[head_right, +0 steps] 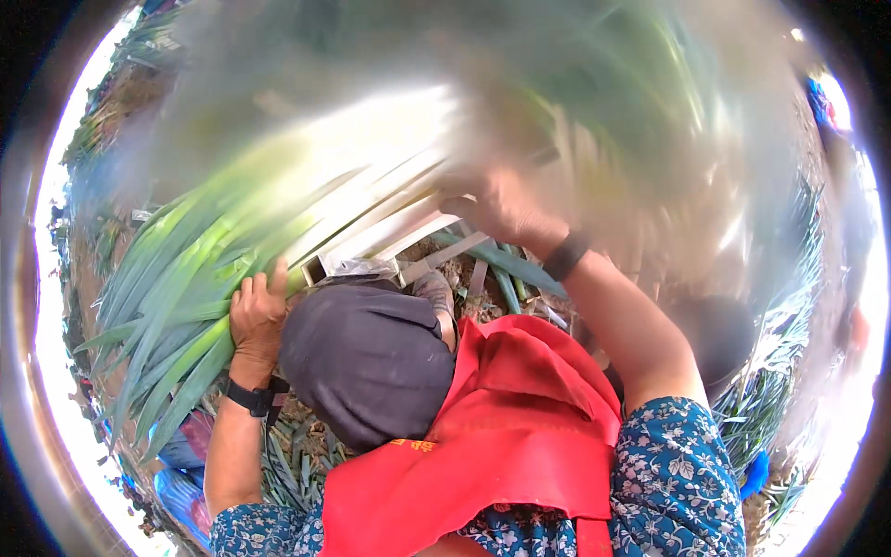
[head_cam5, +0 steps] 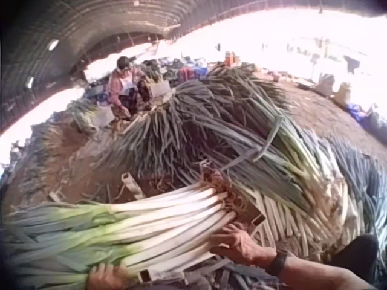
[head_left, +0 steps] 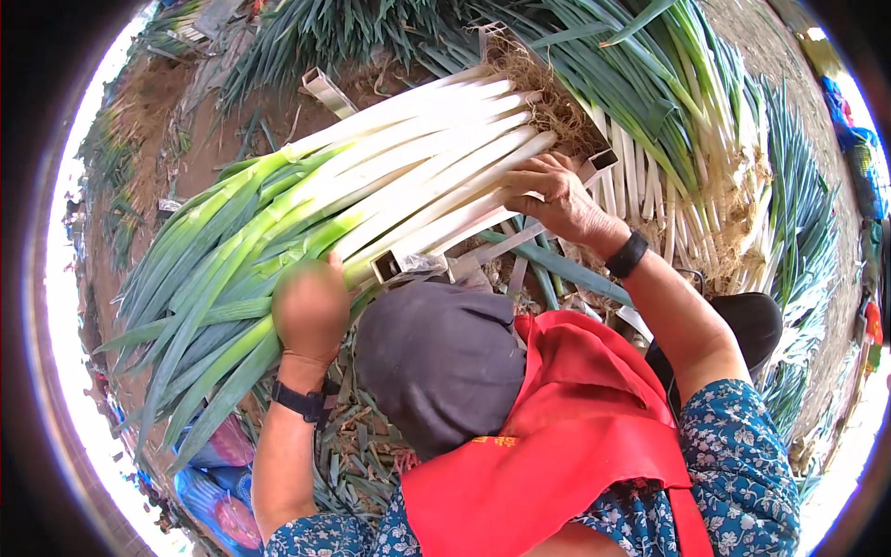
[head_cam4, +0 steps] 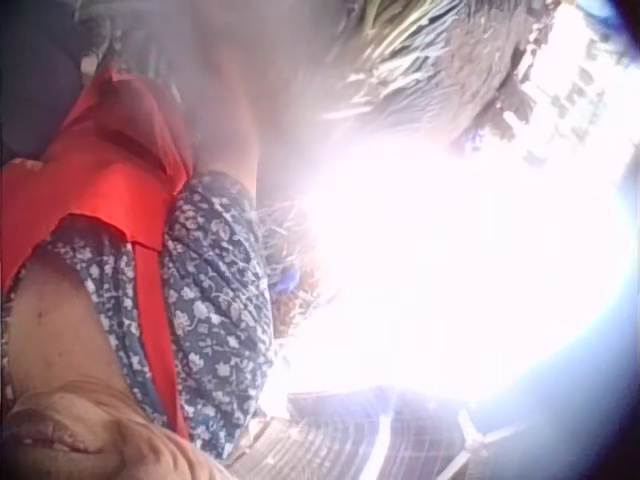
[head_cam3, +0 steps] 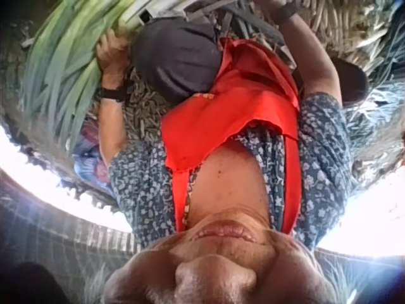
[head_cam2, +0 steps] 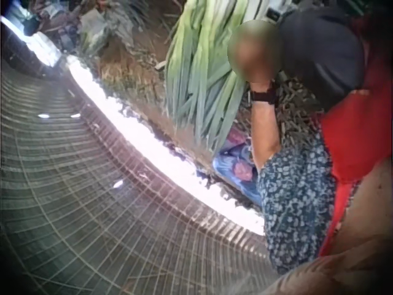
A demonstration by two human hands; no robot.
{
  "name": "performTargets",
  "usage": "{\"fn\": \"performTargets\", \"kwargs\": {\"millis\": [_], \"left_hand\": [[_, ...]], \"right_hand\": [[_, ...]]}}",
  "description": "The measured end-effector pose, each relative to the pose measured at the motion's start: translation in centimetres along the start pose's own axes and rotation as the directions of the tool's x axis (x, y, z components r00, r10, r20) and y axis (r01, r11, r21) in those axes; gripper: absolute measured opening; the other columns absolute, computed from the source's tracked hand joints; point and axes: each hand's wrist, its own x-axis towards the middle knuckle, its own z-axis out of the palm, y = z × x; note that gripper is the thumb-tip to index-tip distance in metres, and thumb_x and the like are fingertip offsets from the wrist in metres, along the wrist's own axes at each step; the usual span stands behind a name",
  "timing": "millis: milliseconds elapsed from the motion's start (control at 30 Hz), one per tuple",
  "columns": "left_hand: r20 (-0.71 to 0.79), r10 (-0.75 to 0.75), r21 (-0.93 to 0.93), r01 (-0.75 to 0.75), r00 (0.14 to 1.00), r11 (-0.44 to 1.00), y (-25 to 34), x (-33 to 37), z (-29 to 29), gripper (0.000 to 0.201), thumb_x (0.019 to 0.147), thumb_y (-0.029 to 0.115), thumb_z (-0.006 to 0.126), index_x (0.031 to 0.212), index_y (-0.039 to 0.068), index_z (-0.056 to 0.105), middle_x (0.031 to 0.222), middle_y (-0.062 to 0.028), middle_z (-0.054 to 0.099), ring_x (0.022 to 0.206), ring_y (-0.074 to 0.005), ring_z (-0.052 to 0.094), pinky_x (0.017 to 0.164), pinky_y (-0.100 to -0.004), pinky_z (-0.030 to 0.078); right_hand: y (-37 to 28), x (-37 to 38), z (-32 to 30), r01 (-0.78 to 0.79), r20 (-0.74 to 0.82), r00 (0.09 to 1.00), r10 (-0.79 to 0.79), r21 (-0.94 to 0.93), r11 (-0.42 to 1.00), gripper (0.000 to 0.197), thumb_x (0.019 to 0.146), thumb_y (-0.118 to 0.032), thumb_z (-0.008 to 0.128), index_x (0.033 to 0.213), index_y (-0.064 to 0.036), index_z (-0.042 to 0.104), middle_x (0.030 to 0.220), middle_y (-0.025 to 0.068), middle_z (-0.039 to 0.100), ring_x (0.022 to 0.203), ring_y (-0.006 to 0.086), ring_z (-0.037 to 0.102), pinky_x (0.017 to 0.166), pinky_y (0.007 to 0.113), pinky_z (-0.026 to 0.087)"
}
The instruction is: Bundling harvested leeks into a metal frame and trimming the ends for packaging.
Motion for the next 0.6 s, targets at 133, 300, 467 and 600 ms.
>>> {"fn": "performTargets", "kwargs": {"millis": [133, 300, 467, 600], "left_hand": [[0.004, 0.011, 0.043, -0.011, 1.000, 0.999, 0.3, 0.2, 0.2, 0.061, 0.076, 0.041, 0.072, 0.128, 0.013, 0.054, 0.084, -0.0047, 0.054, 0.079, -0.0223, 0.055, 0.065, -0.0363, 0.044], [-0.007, 0.004, 0.050, -0.004, 1.000, 0.999, 0.3, -0.1, 0.4, 0.061, 0.076, 0.042, 0.072, 0.127, 0.013, 0.054, 0.082, -0.0039, 0.053, 0.076, -0.0215, 0.054, 0.064, -0.0362, 0.043], [-0.025, 0.012, 0.063, -0.010, 1.000, 0.998, 0.2, 0.0, 0.4, 0.060, 0.076, 0.042, 0.071, 0.126, 0.014, 0.054, 0.083, -0.0041, 0.054, 0.077, -0.0217, 0.055, 0.064, -0.0362, 0.044], [-0.031, 0.022, 0.045, -0.021, 0.999, 0.999, 0.2, 0.2, 0.5, 0.060, 0.076, 0.042, 0.072, 0.126, 0.013, 0.053, 0.085, -0.0045, 0.055, 0.078, -0.0218, 0.056, 0.065, -0.0360, 0.044]], "right_hand": [[0.0, 0.4, 1.9, -0.003, -0.120, 0.993, 0.011, 0.068, 0.998, 0.016, 0.080, -0.024, 0.073, 0.092, -0.0124, 0.072, 0.093, 0.0011, 0.066, 0.094, 0.0216, 0.057, 0.091, 0.039, 0.037], [0.5, 1.4, 2.2, -0.020, -0.038, 0.999, 0.023, 0.054, 0.998, 0.011, 0.082, -0.021, 0.069, 0.083, -0.0105, 0.069, 0.087, 0.0009, 0.063, 0.087, 0.0241, 0.056, 0.085, 0.039, 0.040], [1.8, 2.4, 3.3, 0.009, 0.021, 1.000, -0.004, -0.252, 0.968, 0.010, 0.083, -0.018, 0.066, 0.083, -0.0085, 0.065, 0.085, 0.0061, 0.062, 0.089, 0.0275, 0.056, 0.081, 0.040, 0.044], [2.7, 2.9, 2.8, 0.006, -0.027, 1.000, -0.014, -0.285, 0.958, 0.009, 0.084, -0.015, 0.064, 0.084, -0.0065, 0.063, 0.079, 0.0087, 0.061, 0.078, 0.0298, 0.056, 0.074, 0.040, 0.046]]}}
